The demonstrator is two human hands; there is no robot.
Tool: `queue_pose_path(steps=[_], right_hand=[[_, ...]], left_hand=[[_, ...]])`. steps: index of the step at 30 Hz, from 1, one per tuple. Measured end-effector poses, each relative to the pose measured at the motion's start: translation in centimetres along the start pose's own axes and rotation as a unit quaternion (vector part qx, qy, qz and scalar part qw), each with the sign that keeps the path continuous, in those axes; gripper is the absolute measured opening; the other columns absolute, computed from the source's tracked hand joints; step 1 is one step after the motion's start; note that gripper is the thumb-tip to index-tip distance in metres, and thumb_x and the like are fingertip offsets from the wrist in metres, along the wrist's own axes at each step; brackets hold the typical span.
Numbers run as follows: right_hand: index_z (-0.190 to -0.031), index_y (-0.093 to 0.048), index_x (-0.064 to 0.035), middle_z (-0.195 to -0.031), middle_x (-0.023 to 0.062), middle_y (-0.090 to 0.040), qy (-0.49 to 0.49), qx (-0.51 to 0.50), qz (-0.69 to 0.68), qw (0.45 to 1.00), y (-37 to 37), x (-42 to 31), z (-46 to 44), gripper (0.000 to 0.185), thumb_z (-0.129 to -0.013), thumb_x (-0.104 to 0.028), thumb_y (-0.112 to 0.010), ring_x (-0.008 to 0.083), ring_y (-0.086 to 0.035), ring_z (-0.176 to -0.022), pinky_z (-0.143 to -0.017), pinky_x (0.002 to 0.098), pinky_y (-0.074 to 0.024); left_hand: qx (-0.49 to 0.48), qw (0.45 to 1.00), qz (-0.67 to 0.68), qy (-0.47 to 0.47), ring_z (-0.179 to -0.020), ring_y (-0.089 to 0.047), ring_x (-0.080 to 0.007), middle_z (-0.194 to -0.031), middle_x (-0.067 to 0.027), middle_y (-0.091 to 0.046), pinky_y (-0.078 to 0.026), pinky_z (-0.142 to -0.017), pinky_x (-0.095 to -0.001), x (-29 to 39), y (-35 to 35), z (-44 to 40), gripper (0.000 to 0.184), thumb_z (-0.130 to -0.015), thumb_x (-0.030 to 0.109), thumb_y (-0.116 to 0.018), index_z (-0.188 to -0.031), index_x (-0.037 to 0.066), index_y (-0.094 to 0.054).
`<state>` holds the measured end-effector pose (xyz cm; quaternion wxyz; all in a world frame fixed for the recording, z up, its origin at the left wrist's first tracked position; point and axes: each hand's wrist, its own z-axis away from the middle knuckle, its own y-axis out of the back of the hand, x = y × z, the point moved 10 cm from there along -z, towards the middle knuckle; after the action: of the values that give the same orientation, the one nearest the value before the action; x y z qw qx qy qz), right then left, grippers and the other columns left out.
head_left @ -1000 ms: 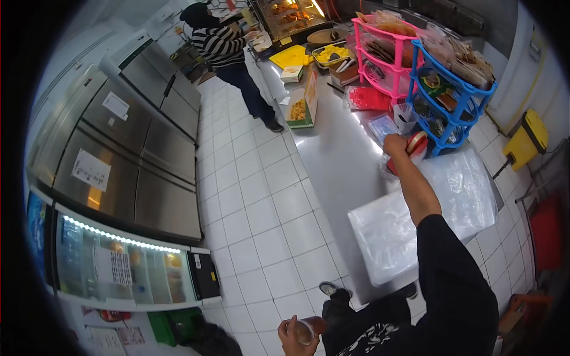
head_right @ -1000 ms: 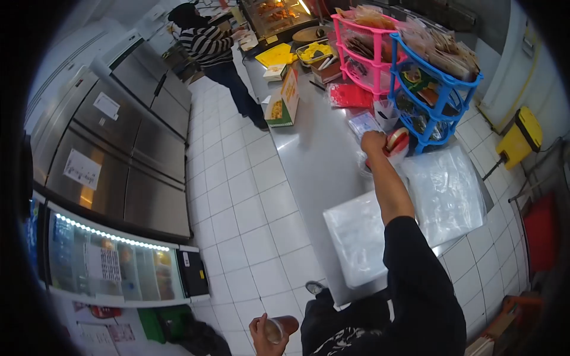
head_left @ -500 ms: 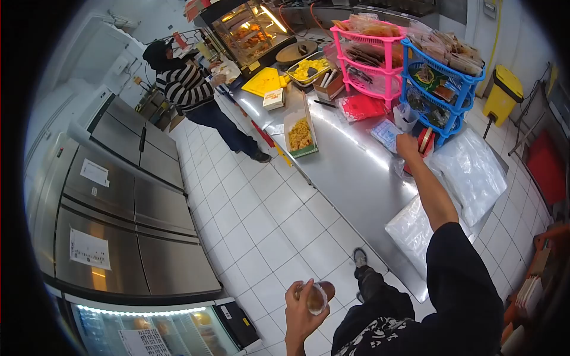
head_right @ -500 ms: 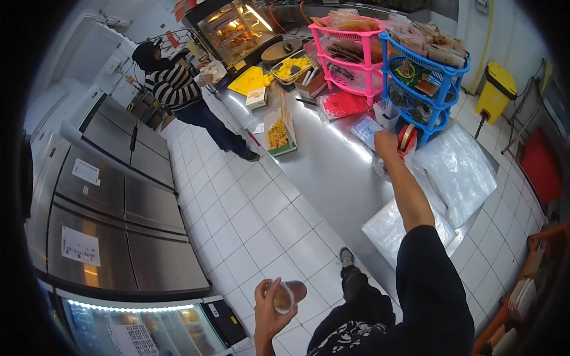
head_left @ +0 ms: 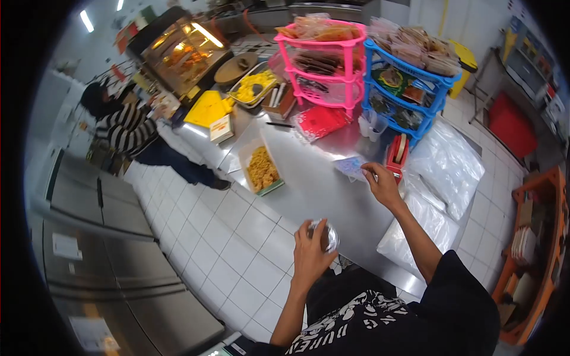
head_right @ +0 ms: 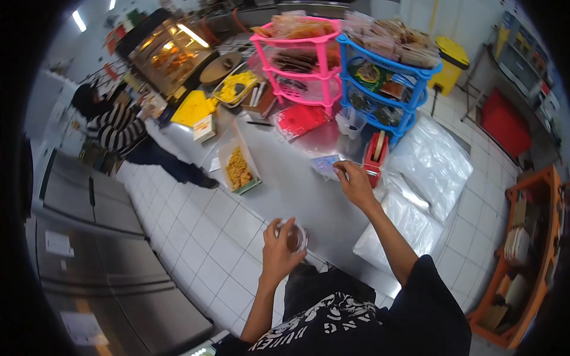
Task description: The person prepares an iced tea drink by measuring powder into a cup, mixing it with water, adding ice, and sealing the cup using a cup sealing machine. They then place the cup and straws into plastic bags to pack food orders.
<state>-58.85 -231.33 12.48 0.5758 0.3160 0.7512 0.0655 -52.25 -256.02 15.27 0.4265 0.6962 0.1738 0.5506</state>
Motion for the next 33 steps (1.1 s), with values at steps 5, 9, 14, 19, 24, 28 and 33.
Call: queue_pose_path(steps=[5,9,14,19,24,28,33], right_hand=[[-0.103,-0.056,-0.0024,-0.086,-0.0018,-0.055,-0.147,0.095,-0.221,0.959,1.8,3.3,2.1,0.016,-0.098,-0.017,-0.05,0.0067,-0.052,-0.079,-0.072,0.0231,-0.0427],[-0.102,-0.057,-0.0046,-0.081,-0.0041,-0.049,-0.202,0.124,-0.207,0.949,4.0,1.4,3.5,0.018,-0.099,-0.02,-0.047,0.0049,-0.045,-0.074,-0.069,0.0205,-0.0381],[-0.102,-0.057,-0.0043,-0.081,-0.0048,-0.049,-0.313,0.139,-0.24,0.908,4.6,-1.7,5.8,0.016,-0.098,-0.017,-0.048,0.0041,-0.043,-0.074,-0.067,0.0202,-0.0365],[-0.1,-0.058,-0.0061,-0.081,-0.0045,-0.05,-0.339,0.157,-0.243,0.895,4.2,-2.3,8.5,0.014,-0.096,-0.017,-0.051,0.0041,-0.045,-0.074,-0.067,0.0193,-0.0376],[-0.101,-0.057,-0.0023,-0.108,0.0105,-0.056,-0.309,0.271,0.044,0.911,5.4,-2.4,12.5,0.018,-0.087,-0.012,-0.063,0.0227,-0.056,-0.104,-0.089,0.032,-0.0435],[-0.092,-0.066,-0.0051,-0.12,0.0174,-0.053,-0.253,0.195,0.171,0.932,2.3,-4.7,13.5,0.014,-0.08,-0.012,-0.07,0.0327,-0.049,-0.117,-0.096,0.0415,-0.0414],[-0.101,-0.07,-0.0074,-0.123,0.0155,-0.052,-0.267,0.212,0.229,0.912,0.6,-4.3,14.3,0.025,-0.079,-0.019,-0.073,0.034,-0.049,-0.116,-0.096,0.0412,-0.0407]], left_hand=[[-0.026,0.998,-0.025,-0.054,-0.122,-0.036,-0.0437,-0.135,-0.0242,-0.036,-0.04,-0.097,-0.0498,-2.3,-4.0,-8.9,0.077,-0.063,0.014,-0.076,-0.134,0.012,-0.045],[-0.078,0.988,-0.091,-0.098,-0.129,-0.027,-0.0476,-0.142,-0.0283,-0.027,-0.034,-0.102,-0.053,-3.4,-4.6,-12.2,0.076,-0.069,0.02,-0.078,-0.136,0.011,-0.042],[-0.096,0.964,0.085,-0.232,-0.13,-0.033,-0.0413,-0.135,-0.0264,-0.039,-0.035,-0.103,-0.0453,1.1,-1.4,-12.3,0.065,-0.077,0.029,-0.075,-0.131,0.006,-0.047],[-0.389,0.85,0.316,-0.165,-0.097,-0.064,-0.0298,-0.103,-0.0203,-0.064,-0.05,-0.085,-0.0373,3.7,-7.1,-10.2,0.039,-0.088,0.023,-0.066,-0.118,0.001,-0.056],[-0.41,0.849,0.309,-0.121,-0.083,-0.065,-0.0237,-0.091,-0.0164,-0.066,-0.05,-0.072,-0.0331,1.1,-12.4,-8.4,0.025,-0.093,0.017,-0.057,-0.111,-0.001,-0.058],[-0.398,0.842,0.353,-0.085,-0.082,-0.062,-0.019,-0.093,-0.014,-0.066,-0.049,-0.072,-0.0312,-1.6,-16.1,-8.0,0.025,-0.095,0.017,-0.055,-0.111,-0.001,-0.057],[-0.387,0.85,0.344,-0.09,-0.082,-0.061,-0.0173,-0.095,-0.0127,-0.066,-0.048,-0.074,-0.031,-1.0,-15.3,-7.8,0.027,-0.096,0.018,-0.054,-0.114,-0.001,-0.056]])
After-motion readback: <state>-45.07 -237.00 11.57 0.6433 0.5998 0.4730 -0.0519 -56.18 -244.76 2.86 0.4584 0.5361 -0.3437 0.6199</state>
